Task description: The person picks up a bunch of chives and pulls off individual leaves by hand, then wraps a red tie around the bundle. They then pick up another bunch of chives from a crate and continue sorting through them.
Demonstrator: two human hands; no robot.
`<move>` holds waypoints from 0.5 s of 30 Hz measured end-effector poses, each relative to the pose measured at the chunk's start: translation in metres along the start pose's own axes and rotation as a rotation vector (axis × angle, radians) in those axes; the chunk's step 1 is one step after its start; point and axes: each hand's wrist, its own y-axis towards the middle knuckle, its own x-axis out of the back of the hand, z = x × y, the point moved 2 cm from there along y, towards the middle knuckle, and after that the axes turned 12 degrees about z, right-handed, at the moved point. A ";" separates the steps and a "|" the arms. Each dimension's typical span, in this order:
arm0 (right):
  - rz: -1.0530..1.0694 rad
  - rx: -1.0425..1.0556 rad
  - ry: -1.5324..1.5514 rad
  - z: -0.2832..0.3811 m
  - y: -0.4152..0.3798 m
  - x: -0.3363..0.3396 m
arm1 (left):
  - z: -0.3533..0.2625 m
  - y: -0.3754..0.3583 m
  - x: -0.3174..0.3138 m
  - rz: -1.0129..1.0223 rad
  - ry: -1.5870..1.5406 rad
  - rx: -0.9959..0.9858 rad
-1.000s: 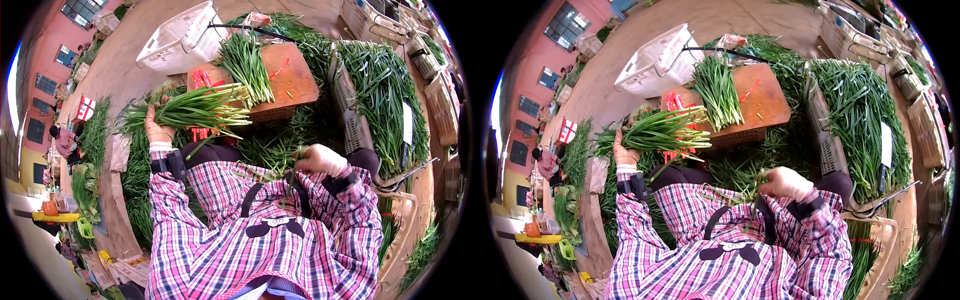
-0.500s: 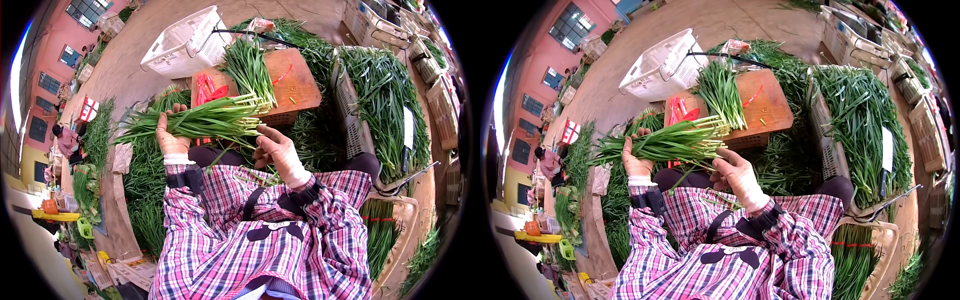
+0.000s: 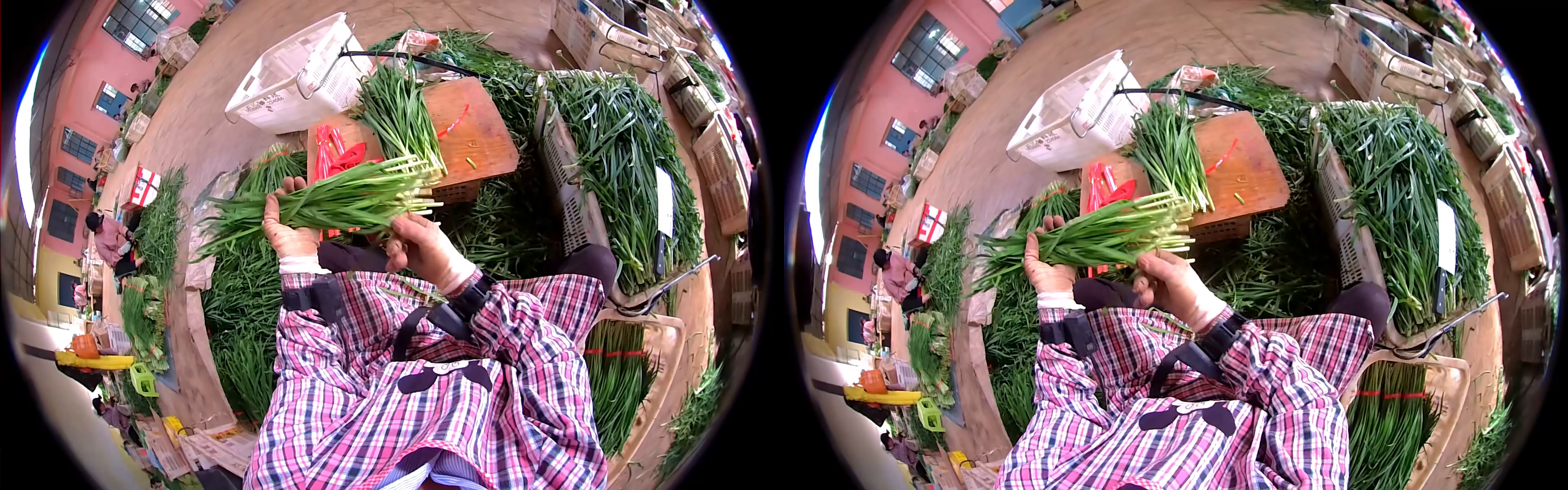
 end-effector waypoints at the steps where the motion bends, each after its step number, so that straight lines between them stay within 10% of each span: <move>1: 0.163 0.040 0.017 0.002 -0.010 -0.003 | -0.002 0.003 0.008 -0.052 -0.025 0.007; 8: 0.423 0.077 -0.012 0.044 -0.078 -0.005 | -0.020 0.016 0.044 -0.147 -0.123 -0.003; 11: 0.228 0.053 -0.019 0.060 -0.102 0.013 | -0.028 0.018 0.056 -0.157 -0.117 -0.009; 15: -0.179 -0.737 -1.308 0.084 -0.104 0.011 | -0.037 0.016 0.058 -0.147 -0.105 -0.007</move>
